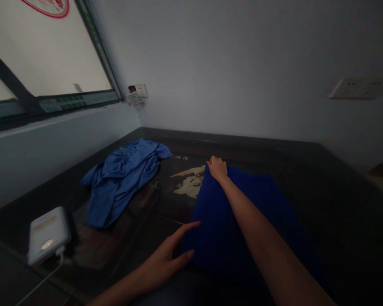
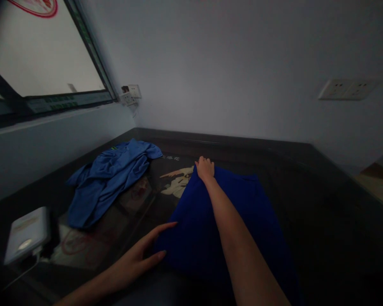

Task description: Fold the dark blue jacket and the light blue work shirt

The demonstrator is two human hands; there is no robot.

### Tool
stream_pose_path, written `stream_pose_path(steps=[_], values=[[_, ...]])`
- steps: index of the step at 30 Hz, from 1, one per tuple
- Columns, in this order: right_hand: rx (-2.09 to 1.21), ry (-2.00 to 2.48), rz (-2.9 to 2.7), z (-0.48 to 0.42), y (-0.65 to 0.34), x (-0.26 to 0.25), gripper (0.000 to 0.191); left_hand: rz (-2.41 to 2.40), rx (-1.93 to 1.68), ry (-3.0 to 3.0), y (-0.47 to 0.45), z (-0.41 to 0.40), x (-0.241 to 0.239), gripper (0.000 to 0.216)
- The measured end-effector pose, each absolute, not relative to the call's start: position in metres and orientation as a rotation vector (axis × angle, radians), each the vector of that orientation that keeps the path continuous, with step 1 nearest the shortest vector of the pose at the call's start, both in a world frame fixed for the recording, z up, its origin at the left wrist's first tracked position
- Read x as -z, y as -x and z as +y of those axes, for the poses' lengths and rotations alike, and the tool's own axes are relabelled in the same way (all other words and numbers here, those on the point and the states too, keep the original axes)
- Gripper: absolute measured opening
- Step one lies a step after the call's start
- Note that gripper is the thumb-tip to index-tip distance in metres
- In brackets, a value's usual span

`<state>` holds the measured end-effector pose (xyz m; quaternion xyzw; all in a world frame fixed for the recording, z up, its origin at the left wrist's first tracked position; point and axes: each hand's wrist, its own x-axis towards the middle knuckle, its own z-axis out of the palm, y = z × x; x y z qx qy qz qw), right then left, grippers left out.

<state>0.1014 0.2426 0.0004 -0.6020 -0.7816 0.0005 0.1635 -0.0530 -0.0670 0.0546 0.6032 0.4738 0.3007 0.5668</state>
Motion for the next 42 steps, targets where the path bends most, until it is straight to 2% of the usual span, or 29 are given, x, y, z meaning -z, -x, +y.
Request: stream_pose_path(steps=[6, 11, 15, 19, 26, 33, 42], values=[[0.017, 1.677, -2.27, 0.247, -0.103, 0.005, 0.048, 1.169, -0.783, -1.349, 0.057, -0.083, -0.054, 0.046], [0.006, 1.708, -2.242, 0.249, -0.104, 0.004, 0.051, 1.28, -0.783, -1.495, 0.061, -0.086, -0.046, 0.033], [-0.043, 1.738, -2.216, 0.249, -0.105, 0.0, 0.049, 1.324, -0.665, -1.461, 0.058, -0.091, -0.037, 0.04], [-0.078, 1.719, -2.238, 0.25, -0.106, -0.008, 0.042, 1.329, -0.795, -1.388, 0.055, -0.096, -0.032, 0.049], [-0.052, 1.724, -2.269, 0.253, -0.099, -0.014, 0.036, 1.348, -0.889, -1.294, 0.058, -0.094, -0.029, 0.045], [0.022, 1.7, -2.296, 0.252, -0.097, -0.005, 0.035, 1.276, -0.834, -1.263, 0.062, -0.095, -0.033, 0.047], [0.037, 1.712, -2.281, 0.253, -0.101, -0.004, 0.04, 1.231, -0.966, -1.226, 0.064, -0.093, -0.031, 0.043]])
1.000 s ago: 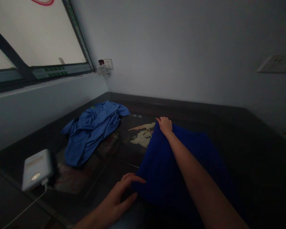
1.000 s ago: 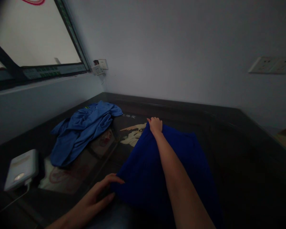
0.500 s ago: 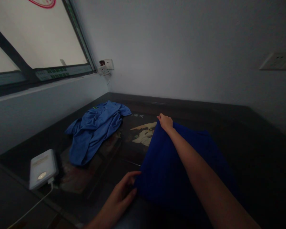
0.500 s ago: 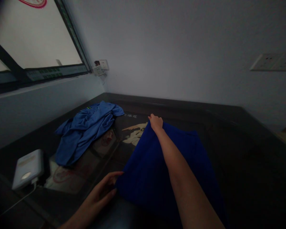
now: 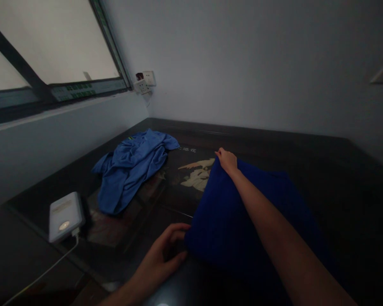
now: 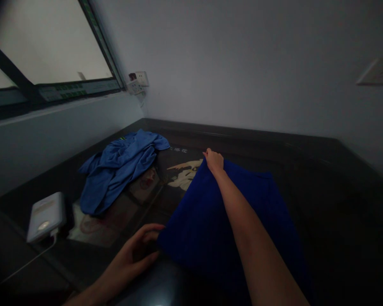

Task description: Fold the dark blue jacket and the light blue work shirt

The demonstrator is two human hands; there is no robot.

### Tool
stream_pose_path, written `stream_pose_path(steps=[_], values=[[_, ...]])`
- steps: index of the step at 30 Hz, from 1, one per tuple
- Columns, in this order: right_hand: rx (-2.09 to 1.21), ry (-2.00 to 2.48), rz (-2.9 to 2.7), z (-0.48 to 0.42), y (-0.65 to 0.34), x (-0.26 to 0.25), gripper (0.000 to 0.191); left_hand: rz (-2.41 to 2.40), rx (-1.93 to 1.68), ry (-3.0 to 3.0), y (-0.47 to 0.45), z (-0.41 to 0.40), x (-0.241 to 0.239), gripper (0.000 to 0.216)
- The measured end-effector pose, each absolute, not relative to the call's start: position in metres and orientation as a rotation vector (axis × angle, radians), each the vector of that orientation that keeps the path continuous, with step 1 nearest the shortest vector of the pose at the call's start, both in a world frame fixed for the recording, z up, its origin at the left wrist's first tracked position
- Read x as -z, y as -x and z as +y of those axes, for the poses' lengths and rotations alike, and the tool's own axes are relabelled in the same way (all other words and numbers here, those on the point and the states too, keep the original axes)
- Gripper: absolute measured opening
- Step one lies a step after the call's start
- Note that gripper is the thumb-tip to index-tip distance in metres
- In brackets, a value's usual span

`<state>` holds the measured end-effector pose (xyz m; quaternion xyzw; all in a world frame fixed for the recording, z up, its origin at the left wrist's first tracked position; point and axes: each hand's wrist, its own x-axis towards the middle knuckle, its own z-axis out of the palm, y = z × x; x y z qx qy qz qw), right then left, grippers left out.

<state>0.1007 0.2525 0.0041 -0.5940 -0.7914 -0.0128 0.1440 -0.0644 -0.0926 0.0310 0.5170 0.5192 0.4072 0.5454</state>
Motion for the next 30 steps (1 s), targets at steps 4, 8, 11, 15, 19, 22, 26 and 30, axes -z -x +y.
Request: stream_pose_path(steps=[4, 8, 11, 15, 19, 22, 26, 30], values=[[0.031, 1.709, -2.298, 0.251, -0.1, -0.005, 0.043, 1.215, -0.973, -1.249, 0.062, -0.093, -0.032, 0.04], [0.031, 1.69, -2.331, 0.252, -0.099, -0.005, 0.042, 1.232, -0.921, -1.247, 0.066, -0.099, -0.027, 0.037], [0.024, 1.685, -2.353, 0.253, -0.099, -0.003, 0.041, 1.251, -0.927, -1.207, 0.066, -0.101, -0.023, 0.035], [0.053, 1.676, -2.331, 0.251, -0.099, -0.002, 0.038, 1.246, -0.934, -1.244, 0.066, -0.1, -0.024, 0.034], [0.145, 1.563, -2.218, 0.244, -0.099, -0.01, 0.037, 1.424, -0.993, -1.518, 0.071, -0.093, -0.04, 0.039], [0.153, 1.444, -2.198, 0.237, -0.098, -0.02, 0.038, 1.508, -0.915, -1.944, 0.065, -0.078, -0.063, 0.032], [0.073, 1.403, -2.242, 0.231, -0.096, -0.027, 0.041, 1.235, -0.72, -2.469, 0.039, -0.043, -0.079, 0.03], [-0.086, 1.519, -2.409, 0.23, -0.098, -0.015, 0.05, 1.122, -0.453, -2.65, 0.018, -0.016, -0.061, 0.038]])
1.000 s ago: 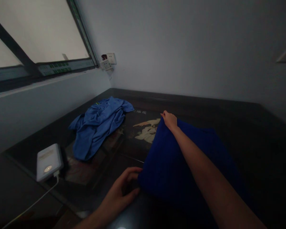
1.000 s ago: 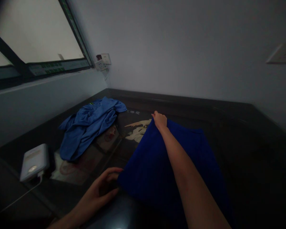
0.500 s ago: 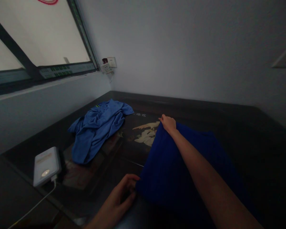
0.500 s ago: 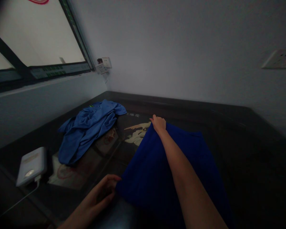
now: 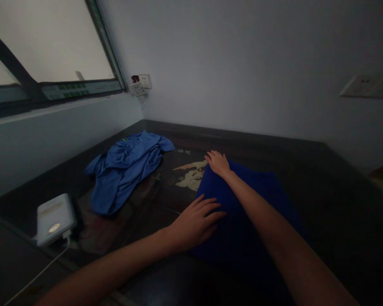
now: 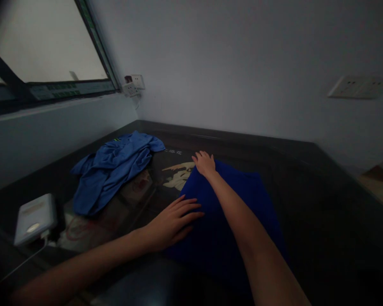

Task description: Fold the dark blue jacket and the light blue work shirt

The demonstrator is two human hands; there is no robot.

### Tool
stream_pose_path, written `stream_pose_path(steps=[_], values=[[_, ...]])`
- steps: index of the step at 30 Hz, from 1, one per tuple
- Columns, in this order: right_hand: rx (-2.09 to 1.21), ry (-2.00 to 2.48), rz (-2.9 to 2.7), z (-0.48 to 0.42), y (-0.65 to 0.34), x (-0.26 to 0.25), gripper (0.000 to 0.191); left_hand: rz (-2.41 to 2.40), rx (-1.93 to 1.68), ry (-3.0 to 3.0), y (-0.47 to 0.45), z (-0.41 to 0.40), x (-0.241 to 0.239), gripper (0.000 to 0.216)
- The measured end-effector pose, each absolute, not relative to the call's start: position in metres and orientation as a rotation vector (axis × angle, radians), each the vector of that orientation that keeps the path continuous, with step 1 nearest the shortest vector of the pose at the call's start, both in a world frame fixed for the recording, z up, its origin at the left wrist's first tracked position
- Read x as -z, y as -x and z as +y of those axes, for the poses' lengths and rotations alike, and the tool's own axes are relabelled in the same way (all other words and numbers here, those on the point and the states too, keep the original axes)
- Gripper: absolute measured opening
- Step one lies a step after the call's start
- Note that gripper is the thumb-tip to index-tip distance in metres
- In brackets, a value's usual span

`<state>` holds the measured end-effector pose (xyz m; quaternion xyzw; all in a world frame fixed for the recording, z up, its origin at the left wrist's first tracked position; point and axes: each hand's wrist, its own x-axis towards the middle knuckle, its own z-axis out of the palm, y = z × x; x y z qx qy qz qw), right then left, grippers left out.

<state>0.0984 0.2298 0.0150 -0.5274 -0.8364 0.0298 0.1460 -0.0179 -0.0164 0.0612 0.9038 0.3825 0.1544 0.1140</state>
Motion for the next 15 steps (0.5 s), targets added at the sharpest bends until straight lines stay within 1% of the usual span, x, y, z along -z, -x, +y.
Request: stream_pose_path(steps=[3, 9, 15], values=[[-0.176, 1.576, -2.478, 0.232, -0.1, -0.001, 0.056, 1.126, -0.337, -2.65, 0.017, -0.014, -0.045, 0.044], [-0.193, 1.567, -2.498, 0.237, -0.1, 0.012, 0.057, 1.152, -0.244, -2.635, 0.021, -0.022, -0.032, 0.057], [-0.18, 1.53, -2.455, 0.235, -0.101, 0.013, 0.053, 1.172, -0.254, -2.642, 0.019, -0.021, -0.026, 0.058]])
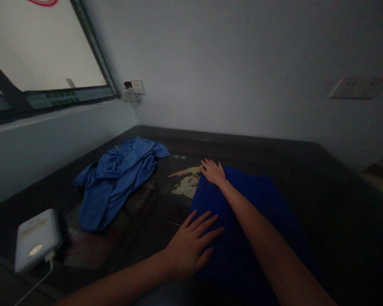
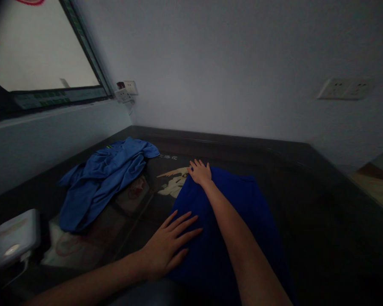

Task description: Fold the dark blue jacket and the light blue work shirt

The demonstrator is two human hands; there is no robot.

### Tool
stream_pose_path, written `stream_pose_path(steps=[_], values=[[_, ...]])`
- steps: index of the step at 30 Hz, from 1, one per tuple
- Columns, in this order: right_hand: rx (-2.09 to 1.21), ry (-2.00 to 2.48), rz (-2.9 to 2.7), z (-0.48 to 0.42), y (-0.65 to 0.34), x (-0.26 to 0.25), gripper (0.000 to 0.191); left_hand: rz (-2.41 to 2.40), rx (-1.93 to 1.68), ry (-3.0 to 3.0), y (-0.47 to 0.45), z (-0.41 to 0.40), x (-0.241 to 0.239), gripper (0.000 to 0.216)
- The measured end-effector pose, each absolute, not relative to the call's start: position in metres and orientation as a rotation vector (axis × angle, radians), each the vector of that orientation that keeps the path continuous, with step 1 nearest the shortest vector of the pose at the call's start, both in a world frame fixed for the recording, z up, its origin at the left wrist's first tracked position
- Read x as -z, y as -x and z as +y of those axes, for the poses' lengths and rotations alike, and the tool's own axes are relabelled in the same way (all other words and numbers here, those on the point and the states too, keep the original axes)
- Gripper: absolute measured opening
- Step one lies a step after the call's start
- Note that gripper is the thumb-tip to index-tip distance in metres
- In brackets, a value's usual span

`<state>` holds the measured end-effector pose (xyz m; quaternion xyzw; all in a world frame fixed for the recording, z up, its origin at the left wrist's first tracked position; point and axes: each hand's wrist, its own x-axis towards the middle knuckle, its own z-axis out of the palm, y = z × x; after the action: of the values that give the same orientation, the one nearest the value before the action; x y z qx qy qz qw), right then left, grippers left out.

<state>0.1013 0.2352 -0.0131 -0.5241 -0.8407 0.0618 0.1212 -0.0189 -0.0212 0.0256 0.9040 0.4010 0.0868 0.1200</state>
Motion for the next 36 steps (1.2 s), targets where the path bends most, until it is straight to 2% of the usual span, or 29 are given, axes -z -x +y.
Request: stream_pose_path(steps=[6, 11, 15, 19, 25, 28, 32, 36], values=[[-0.153, 1.399, -2.265, 0.222, -0.107, -0.004, 0.045, 1.151, -0.312, -2.608, 0.02, -0.02, -0.022, 0.054], [-0.218, 1.188, -2.238, 0.194, -0.142, -0.046, 0.038, 1.118, -0.437, -2.391, 0.025, -0.016, -0.03, 0.045], [-0.306, 1.041, -2.176, 0.138, -0.206, -0.088, 0.025, 1.141, -0.577, -2.319, 0.028, -0.013, -0.043, 0.036], [-0.496, 1.234, -2.011, 0.048, -0.287, -0.107, 0.023, 1.158, -0.611, -2.472, 0.03, -0.018, -0.05, 0.034], [-0.349, 1.629, -1.675, -0.09, -0.36, -0.058, 0.033, 1.049, -0.473, -2.701, 0.02, -0.037, -0.049, 0.036], [-0.258, 1.732, -1.651, -0.132, -0.35, -0.022, 0.039, 0.879, -0.368, -2.856, 0.005, -0.048, -0.05, 0.049], [-0.04, 1.923, -1.71, -0.148, -0.31, 0.003, 0.04, 0.79, -0.291, -3.01, -0.025, -0.056, -0.048, 0.063], [0.168, 2.072, -1.668, -0.137, -0.281, 0.005, 0.031, 0.782, -0.259, -3.075, -0.054, -0.056, -0.04, 0.062]])
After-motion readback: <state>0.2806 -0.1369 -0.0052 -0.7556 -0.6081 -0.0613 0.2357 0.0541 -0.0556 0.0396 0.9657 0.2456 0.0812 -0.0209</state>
